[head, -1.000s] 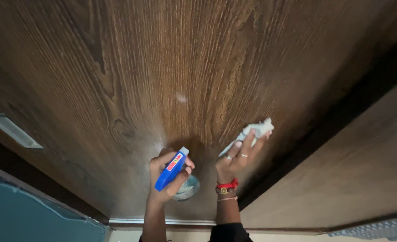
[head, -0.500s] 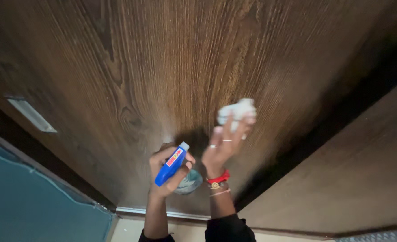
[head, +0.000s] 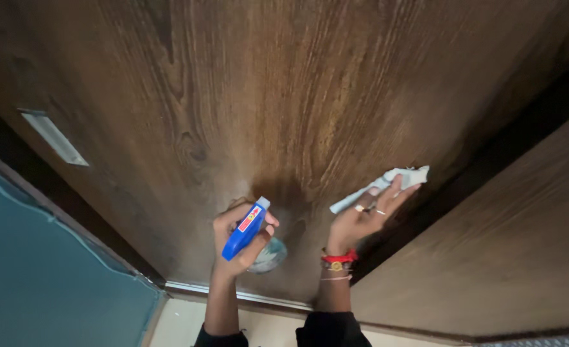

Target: The person sprays cleaning liquid from a blue bottle onto the wooden surface of a wardrobe and wipes it down with a white cloth.

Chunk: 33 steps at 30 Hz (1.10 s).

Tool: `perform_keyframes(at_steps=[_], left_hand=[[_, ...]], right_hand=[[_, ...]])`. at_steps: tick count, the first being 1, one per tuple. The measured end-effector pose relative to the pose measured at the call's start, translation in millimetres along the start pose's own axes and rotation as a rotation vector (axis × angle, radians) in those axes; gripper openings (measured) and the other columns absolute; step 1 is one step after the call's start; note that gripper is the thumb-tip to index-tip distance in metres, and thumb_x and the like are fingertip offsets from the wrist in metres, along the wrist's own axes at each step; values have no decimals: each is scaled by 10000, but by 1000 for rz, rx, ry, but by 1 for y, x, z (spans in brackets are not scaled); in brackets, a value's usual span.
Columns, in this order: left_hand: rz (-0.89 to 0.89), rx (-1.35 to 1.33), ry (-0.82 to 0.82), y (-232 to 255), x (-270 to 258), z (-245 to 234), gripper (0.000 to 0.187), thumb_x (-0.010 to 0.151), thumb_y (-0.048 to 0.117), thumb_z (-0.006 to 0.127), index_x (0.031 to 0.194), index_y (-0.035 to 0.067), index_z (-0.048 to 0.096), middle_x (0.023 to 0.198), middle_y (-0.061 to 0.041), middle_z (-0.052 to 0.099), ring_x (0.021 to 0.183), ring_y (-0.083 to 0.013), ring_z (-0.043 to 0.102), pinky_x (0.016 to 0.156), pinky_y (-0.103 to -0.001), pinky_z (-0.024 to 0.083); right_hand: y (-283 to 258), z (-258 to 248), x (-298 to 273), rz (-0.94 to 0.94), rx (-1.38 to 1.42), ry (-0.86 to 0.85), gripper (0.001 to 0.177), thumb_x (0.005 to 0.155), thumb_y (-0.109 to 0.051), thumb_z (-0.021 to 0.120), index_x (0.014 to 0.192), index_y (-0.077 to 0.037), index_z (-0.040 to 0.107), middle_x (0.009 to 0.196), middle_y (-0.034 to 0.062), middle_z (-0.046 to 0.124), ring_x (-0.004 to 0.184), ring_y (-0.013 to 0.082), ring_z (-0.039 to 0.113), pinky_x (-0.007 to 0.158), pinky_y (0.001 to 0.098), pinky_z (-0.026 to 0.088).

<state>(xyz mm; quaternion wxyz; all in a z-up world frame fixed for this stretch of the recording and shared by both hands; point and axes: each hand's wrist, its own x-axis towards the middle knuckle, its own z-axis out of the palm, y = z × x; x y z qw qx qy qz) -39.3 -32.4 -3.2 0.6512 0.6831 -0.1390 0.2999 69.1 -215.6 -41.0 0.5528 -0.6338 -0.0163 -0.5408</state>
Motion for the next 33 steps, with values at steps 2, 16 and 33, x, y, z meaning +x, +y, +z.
perform_keyframes(at_steps=[2, 16, 33], left_hand=[[34, -33, 36, 0, -3, -5, 221, 696, -22, 626, 886, 37, 723, 820, -68, 730, 778, -156, 658, 734, -279, 519], [-47, 56, 180, 4, 11, -92, 262, 708, -21, 673, 953, 14, 760, 852, -69, 727, 752, -155, 659, 718, -300, 526], [-99, -280, 161, -40, 21, -198, 315, 763, -10, 646, 1075, -47, 619, 932, -121, 729, 868, -174, 730, 769, -287, 559]], right_hand=[[-13, 16, -21, -55, -80, -63, 493, 1100, -94, 503, 1582, -28, 421, 1724, 235, 148, 1619, 406, 148, 1321, 503, 162], [-37, 70, -59, -112, -9, -31, 438, 1148, -60, 475, 1586, -52, 461, 1751, 191, 156, 1636, 395, 201, 1333, 480, 262], [-95, 164, -176, -222, -123, -180, 554, 970, 28, 467, 1515, -49, 525, 1697, 218, 260, 1604, 432, 234, 1317, 538, 229]])
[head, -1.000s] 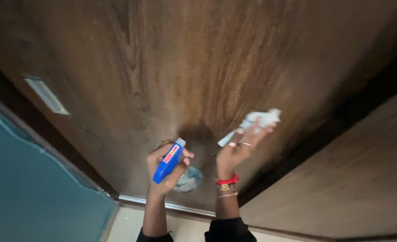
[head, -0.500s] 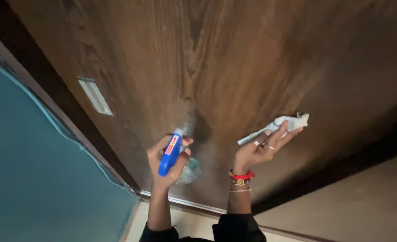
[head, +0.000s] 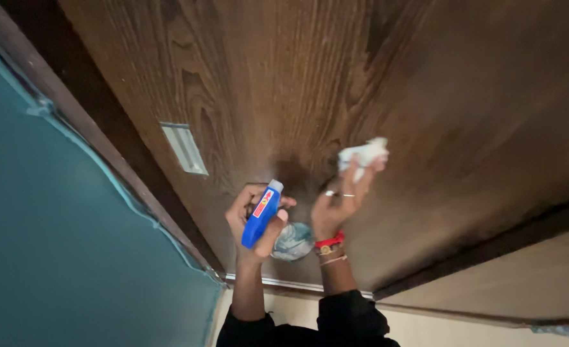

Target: The person sprays cleaning liquid from a blue bottle onto the wooden surface of a wardrobe and wipes it down with a white cloth.

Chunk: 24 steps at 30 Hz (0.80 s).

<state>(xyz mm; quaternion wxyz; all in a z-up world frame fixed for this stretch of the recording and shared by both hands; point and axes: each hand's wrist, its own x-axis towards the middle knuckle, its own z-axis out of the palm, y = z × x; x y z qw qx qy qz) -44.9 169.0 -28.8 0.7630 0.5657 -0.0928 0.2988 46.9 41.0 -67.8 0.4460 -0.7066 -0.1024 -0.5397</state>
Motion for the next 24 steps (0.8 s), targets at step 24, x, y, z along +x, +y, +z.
perform_keyframes(at_steps=[24], left_hand=[[45, -8, -138, 10, 14, -81, 307, 794, 103, 730, 1011, -9, 545, 939, -127, 745, 885, -159, 716, 804, -281, 568]], right_hand=[[-49, 40, -21, -111, -14, -177, 620, 871, 176, 557, 1430, -89, 602, 1649, 178, 364, 1570, 383, 306, 1297, 508, 276]])
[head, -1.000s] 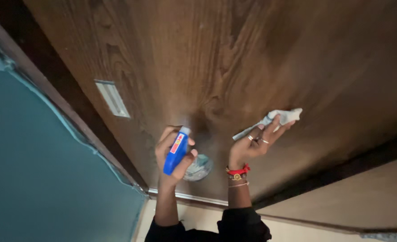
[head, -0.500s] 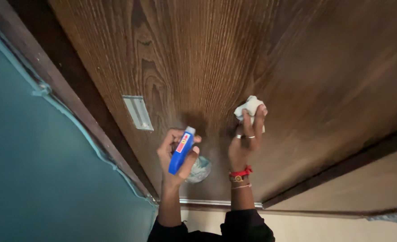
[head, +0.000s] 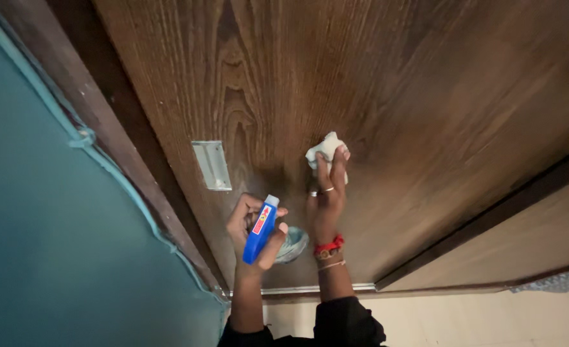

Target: The person sprays cleaning liquid from a blue bottle onto the wooden surface of a wardrobe and wipes it down with a white cloth.

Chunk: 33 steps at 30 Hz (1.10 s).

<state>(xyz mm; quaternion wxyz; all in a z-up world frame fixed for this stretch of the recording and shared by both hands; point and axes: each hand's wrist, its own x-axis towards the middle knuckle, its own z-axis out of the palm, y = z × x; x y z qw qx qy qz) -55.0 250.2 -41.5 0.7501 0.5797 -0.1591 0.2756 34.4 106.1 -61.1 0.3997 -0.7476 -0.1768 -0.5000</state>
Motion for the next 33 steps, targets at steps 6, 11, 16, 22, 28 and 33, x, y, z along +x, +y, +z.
perform_keyframes(at_steps=[6, 11, 16, 22, 28, 33], left_hand=[[-17, 5, 6, 1, 0, -10, 343, 774, 130, 771, 1005, 2, 551, 922, -128, 758, 815, -138, 691, 732, -255, 535], [17, -10, -12, 3, 2, -9, 317, 792, 114, 752, 1023, -2, 569, 926, -121, 735, 912, -155, 741, 821, -272, 573], [-36, -56, -34, 3, 6, -20, 298, 785, 97, 732, 1012, -12, 571, 929, -134, 769, 869, -143, 725, 794, -267, 563], [-112, -3, -70, 12, 8, -42, 267, 771, 84, 751, 972, -21, 610, 902, -116, 775, 780, -103, 687, 720, -245, 533], [-92, 58, -67, 13, 8, -50, 240, 780, 72, 756, 958, -8, 617, 891, -99, 770, 781, -98, 696, 717, -240, 542], [-76, 10, -59, 15, 5, -53, 254, 791, 66, 744, 982, -9, 595, 916, -106, 772, 833, -108, 711, 750, -250, 557]], right_hand=[[6, -8, 50, -8, -79, 172, 535, 1008, 141, 550, 1488, -93, 566, 1680, 171, 326, 1599, 361, 301, 1313, 478, 321], [-29, -9, 100, 75, -8, 292, 490, 1061, 94, 502, 1519, -77, 536, 1692, 194, 316, 1617, 373, 267, 1325, 478, 298], [-54, 38, 104, -76, -23, 251, 454, 1022, 71, 553, 1452, -73, 586, 1635, 193, 384, 1595, 369, 275, 1327, 504, 223], [-12, 48, 34, -299, -8, -35, 492, 890, 120, 613, 1287, -150, 721, 1514, 89, 575, 1514, 291, 455, 1275, 485, 356], [17, 28, 13, -56, -21, 145, 518, 914, 211, 549, 1328, -73, 677, 1578, 168, 491, 1520, 347, 438, 1288, 470, 361], [-30, 15, 58, 23, 14, 238, 560, 889, 233, 490, 1366, -21, 638, 1611, 197, 445, 1560, 370, 356, 1312, 481, 297]])
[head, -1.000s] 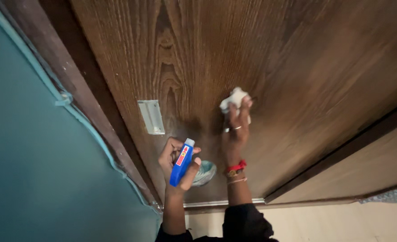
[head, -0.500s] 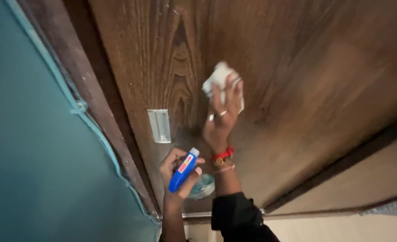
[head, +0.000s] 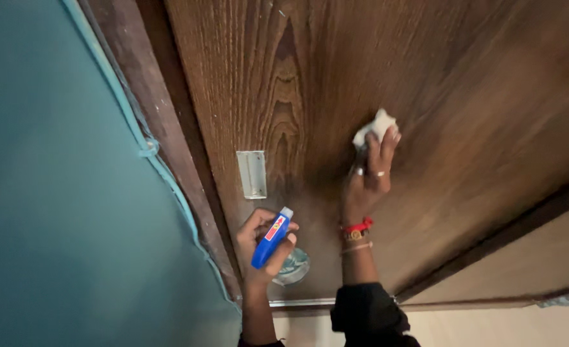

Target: The person sprays cleaning liquid from a blue bottle onto the wooden surface of a wardrobe and wipes it down with a white cloth.

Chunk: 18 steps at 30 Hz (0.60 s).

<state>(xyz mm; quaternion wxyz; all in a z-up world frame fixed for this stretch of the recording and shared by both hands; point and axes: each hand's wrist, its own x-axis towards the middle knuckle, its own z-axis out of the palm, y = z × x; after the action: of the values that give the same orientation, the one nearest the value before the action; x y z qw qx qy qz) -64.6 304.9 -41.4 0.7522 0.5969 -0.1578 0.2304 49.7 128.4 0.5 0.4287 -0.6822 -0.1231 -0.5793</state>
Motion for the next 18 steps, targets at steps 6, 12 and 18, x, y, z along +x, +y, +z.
perform_keyframes(at_steps=[6, 12, 18], left_hand=[[-10, 56, 64, 3, -5, 3, 244, 770, 35, 739, 965, -9, 600, 896, -108, 768, 791, -97, 700, 715, -240, 550], [-28, 68, 140, 4, -11, 5, 188, 783, 21, 719, 946, -13, 632, 864, -98, 759, 714, -80, 652, 663, -222, 505], [-23, 41, 148, -1, -10, 15, 236, 787, 34, 765, 960, 2, 608, 886, -72, 746, 744, -72, 661, 679, -217, 522]], right_hand=[[-26, 28, 33, -164, 12, -71, 625, 843, 225, 503, 1350, -85, 695, 1571, 134, 526, 1550, 312, 417, 1304, 466, 307], [-25, 21, -14, -326, 159, -458, 654, 724, 182, 548, 1284, -122, 698, 1465, 133, 590, 1449, 344, 492, 1237, 498, 360], [27, -27, -42, -226, -39, -175, 485, 884, 125, 690, 1300, -125, 693, 1445, 119, 583, 1370, 327, 548, 1171, 470, 455]])
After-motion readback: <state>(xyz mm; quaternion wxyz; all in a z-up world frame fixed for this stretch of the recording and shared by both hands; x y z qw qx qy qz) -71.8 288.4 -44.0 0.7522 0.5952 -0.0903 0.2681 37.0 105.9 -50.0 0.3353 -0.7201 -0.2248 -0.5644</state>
